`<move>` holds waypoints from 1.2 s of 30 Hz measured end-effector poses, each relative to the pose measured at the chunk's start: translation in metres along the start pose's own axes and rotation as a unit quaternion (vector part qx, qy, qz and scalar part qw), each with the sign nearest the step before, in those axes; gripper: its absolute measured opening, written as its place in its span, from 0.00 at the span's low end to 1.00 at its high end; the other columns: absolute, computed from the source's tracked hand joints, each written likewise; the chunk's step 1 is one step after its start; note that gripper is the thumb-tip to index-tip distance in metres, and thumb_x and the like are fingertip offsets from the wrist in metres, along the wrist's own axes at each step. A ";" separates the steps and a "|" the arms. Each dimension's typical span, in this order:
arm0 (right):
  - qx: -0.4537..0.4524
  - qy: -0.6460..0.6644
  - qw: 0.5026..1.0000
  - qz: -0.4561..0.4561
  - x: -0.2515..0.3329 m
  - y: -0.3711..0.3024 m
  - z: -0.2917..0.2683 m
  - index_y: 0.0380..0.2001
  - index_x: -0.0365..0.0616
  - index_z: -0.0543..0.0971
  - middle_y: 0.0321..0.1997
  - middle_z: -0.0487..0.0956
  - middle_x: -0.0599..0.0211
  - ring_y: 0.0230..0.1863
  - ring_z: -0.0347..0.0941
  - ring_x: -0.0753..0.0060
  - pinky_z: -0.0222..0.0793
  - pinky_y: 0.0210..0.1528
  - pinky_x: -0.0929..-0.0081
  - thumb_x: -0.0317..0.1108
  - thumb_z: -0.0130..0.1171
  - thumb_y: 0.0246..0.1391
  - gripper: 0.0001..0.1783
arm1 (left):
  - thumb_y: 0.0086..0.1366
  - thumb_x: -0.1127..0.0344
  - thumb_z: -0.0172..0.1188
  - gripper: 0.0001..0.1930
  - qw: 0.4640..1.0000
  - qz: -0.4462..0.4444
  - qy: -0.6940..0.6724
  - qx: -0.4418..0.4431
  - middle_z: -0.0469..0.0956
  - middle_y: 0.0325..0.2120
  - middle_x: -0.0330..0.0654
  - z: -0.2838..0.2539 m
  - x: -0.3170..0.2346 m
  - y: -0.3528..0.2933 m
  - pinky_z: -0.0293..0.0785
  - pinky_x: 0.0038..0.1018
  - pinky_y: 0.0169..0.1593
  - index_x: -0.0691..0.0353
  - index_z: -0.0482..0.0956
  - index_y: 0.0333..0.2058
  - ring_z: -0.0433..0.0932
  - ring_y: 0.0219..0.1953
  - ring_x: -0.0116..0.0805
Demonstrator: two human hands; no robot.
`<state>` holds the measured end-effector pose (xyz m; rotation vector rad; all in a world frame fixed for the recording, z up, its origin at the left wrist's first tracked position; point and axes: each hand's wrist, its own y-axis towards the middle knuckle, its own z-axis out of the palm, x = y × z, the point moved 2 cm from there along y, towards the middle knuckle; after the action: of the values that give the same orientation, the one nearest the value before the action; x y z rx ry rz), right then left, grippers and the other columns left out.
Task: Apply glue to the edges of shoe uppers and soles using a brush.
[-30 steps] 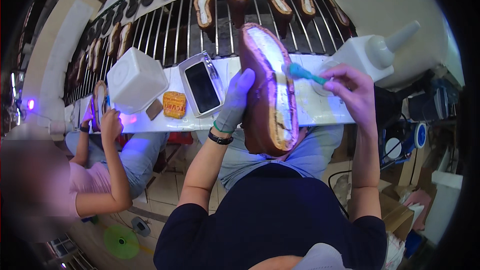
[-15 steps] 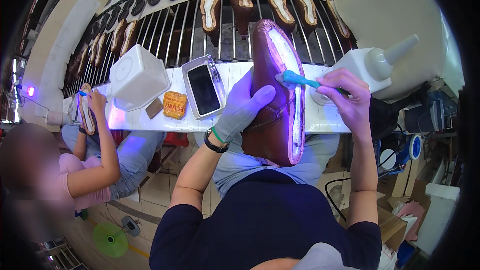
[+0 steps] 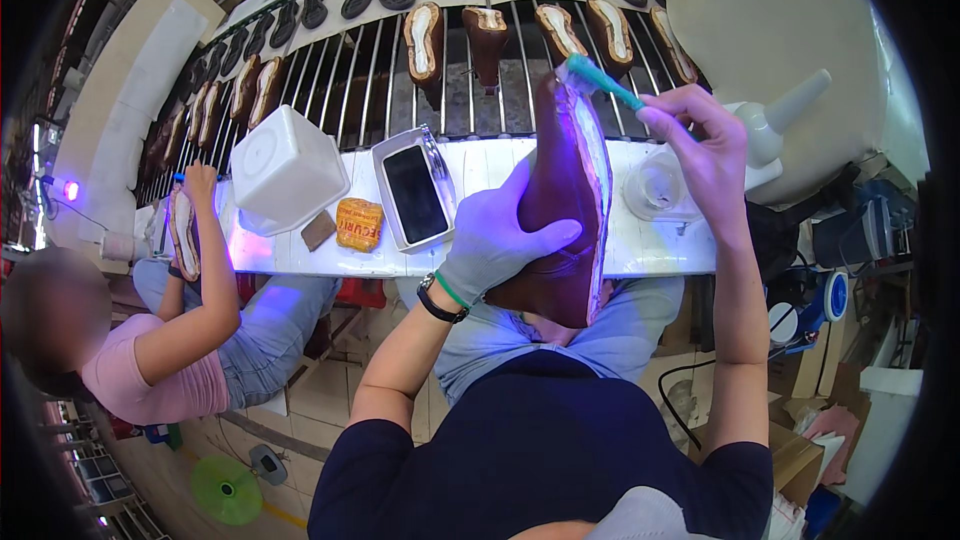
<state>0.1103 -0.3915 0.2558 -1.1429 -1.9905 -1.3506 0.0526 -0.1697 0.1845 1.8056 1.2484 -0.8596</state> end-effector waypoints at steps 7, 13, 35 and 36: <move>0.055 0.034 0.997 -0.048 -0.006 0.000 -0.012 0.29 0.35 0.81 0.27 0.79 0.66 0.28 0.71 0.81 0.63 0.29 0.84 0.24 0.66 0.46 0.05 | 0.48 0.38 0.66 0.48 0.999 0.020 -0.029 0.016 0.82 0.33 0.48 -0.001 0.003 0.001 0.78 0.33 0.39 0.61 0.61 0.62 0.83 0.34 0.44; 0.067 0.060 0.996 -0.005 -0.007 0.000 -0.016 0.29 0.36 0.82 0.27 0.78 0.68 0.28 0.72 0.82 0.63 0.29 0.86 0.24 0.65 0.47 0.04 | 0.47 0.40 0.67 0.47 0.998 0.029 -0.035 0.033 0.82 0.33 0.48 -0.002 0.007 0.001 0.78 0.33 0.40 0.61 0.61 0.61 0.83 0.34 0.44; 0.267 -0.063 0.950 -0.150 0.016 0.013 -0.031 0.27 0.32 0.79 0.26 0.78 0.62 0.30 0.76 0.70 0.69 0.32 0.77 0.22 0.65 0.44 0.06 | 0.59 0.52 0.63 0.33 0.926 -0.051 -0.363 0.095 0.76 0.46 0.43 0.008 0.010 0.008 0.69 0.27 0.53 0.70 0.67 0.55 0.74 0.46 0.29; 0.274 -0.073 0.947 -0.152 0.016 0.012 -0.030 0.26 0.33 0.79 0.26 0.78 0.62 0.30 0.76 0.70 0.69 0.32 0.77 0.22 0.65 0.44 0.06 | 0.60 0.50 0.62 0.32 0.928 -0.044 -0.361 0.078 0.76 0.45 0.43 0.010 0.009 0.007 0.69 0.26 0.53 0.70 0.68 0.54 0.74 0.46 0.29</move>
<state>0.1099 -0.4111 0.2867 -0.7112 -2.5106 -0.7581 0.0611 -0.1762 0.1739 1.3378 0.7900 -1.5316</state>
